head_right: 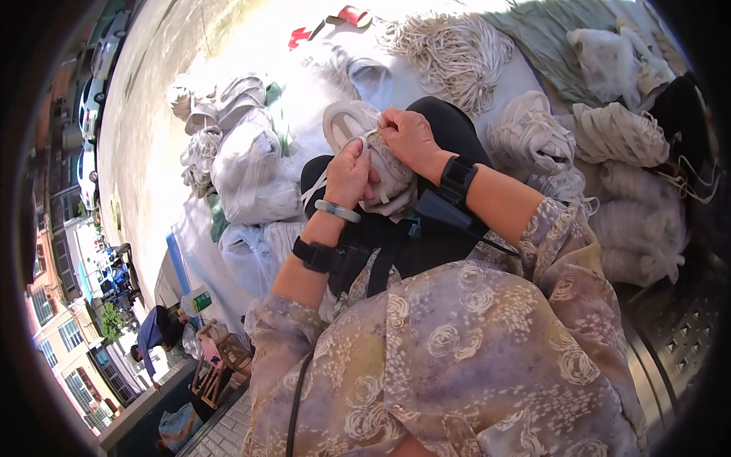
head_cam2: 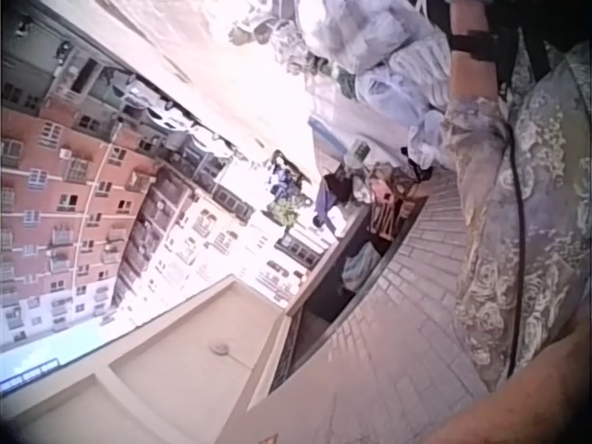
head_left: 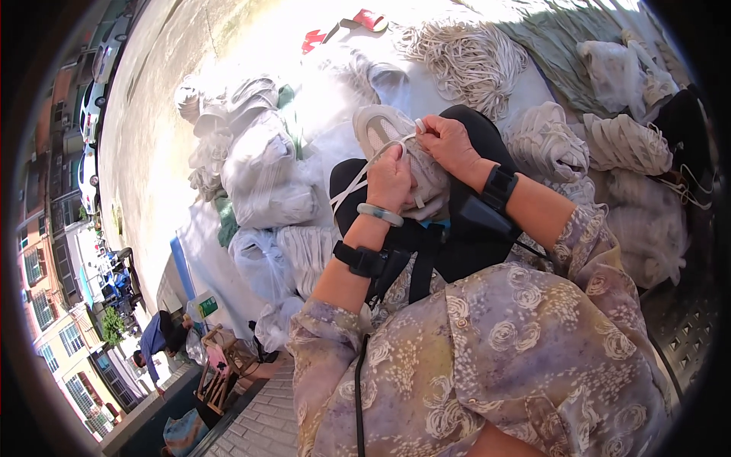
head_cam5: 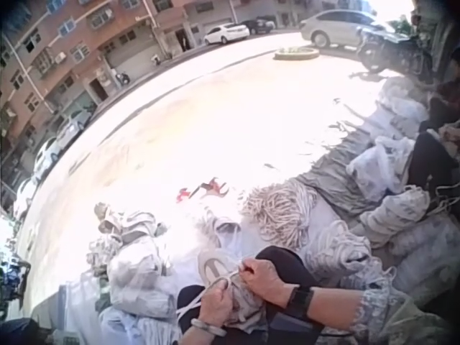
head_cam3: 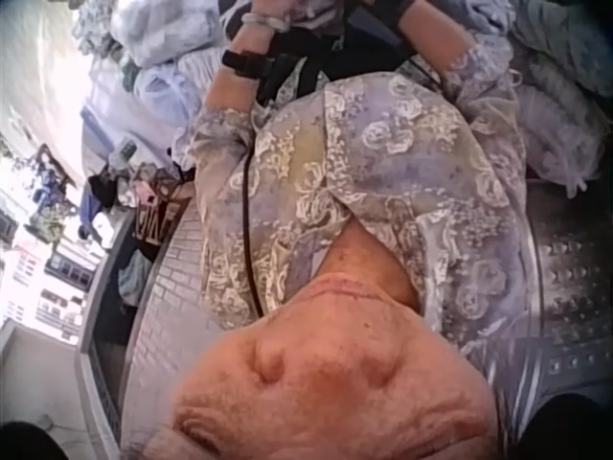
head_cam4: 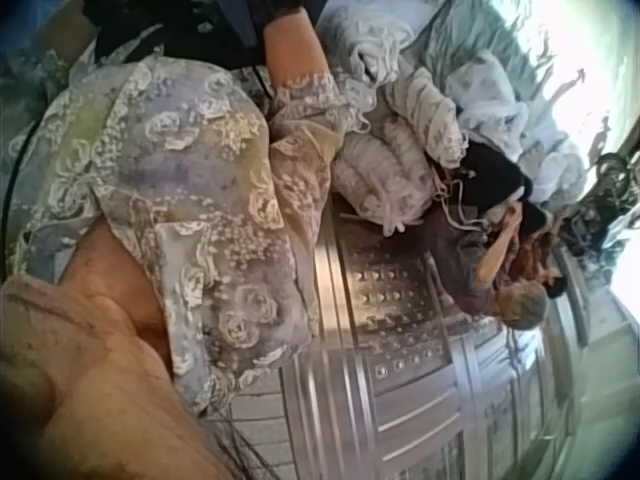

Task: Lacing a shoe while sitting in an outdoor finishing area.

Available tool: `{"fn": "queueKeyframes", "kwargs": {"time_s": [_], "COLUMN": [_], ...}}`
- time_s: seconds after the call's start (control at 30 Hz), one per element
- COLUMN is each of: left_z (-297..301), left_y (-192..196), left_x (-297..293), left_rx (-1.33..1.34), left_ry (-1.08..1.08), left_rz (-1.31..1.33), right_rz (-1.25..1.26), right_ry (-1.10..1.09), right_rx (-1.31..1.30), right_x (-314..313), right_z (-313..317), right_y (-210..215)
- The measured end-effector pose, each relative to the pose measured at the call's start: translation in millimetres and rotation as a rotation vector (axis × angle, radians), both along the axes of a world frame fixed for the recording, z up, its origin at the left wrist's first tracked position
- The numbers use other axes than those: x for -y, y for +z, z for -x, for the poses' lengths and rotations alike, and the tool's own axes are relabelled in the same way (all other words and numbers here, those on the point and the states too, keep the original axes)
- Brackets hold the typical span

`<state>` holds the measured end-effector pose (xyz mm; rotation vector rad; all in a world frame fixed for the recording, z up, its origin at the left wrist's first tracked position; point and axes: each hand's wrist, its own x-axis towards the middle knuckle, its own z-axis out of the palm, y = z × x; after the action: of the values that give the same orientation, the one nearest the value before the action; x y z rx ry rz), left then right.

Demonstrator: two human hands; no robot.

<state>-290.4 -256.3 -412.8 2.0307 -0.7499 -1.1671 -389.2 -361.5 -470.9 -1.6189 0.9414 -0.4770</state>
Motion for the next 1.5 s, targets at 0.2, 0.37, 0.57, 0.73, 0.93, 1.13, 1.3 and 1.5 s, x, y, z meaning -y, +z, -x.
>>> {"fn": "queueKeyframes", "kwargs": {"time_s": [0.2, 0.37, 0.57, 0.73, 0.93, 1.13, 1.3, 1.5], "left_z": [0, -1, -7, -20, -61, -81, -41, -22], "left_y": [-3, -5, -2, 14, 31, 35, 11, -7], "left_x": [-3, -3, -8, -30, -78, -106, -80, -55], "left_rx": [-0.052, -0.05, -0.168, -0.333, -0.236, -0.065, -0.371, -0.443], "left_ry": [0.011, 0.006, 0.055, 0.168, 0.557, 0.834, 0.67, 0.553], "left_rz": [0.041, 0.039, 0.07, 0.163, 0.556, 0.609, 0.41, 0.398], "right_rz": [0.036, 0.061, 0.412, 0.542, 0.576, 0.55, 0.485, 0.98], "right_ry": [0.025, 0.061, 0.197, 0.338, 0.361, 0.319, 0.313, 0.637], "right_rx": [0.02, -0.057, -0.125, -0.224, -0.204, -0.193, -0.352, -0.007], "right_x": [1, 1, 3, 11, 6, -1, 1, -15], "right_z": [-2, -3, -8, -7, -5, -9, 0, 4], "right_y": [1, 6, 20, 26, 26, 15, 33, 44]}}
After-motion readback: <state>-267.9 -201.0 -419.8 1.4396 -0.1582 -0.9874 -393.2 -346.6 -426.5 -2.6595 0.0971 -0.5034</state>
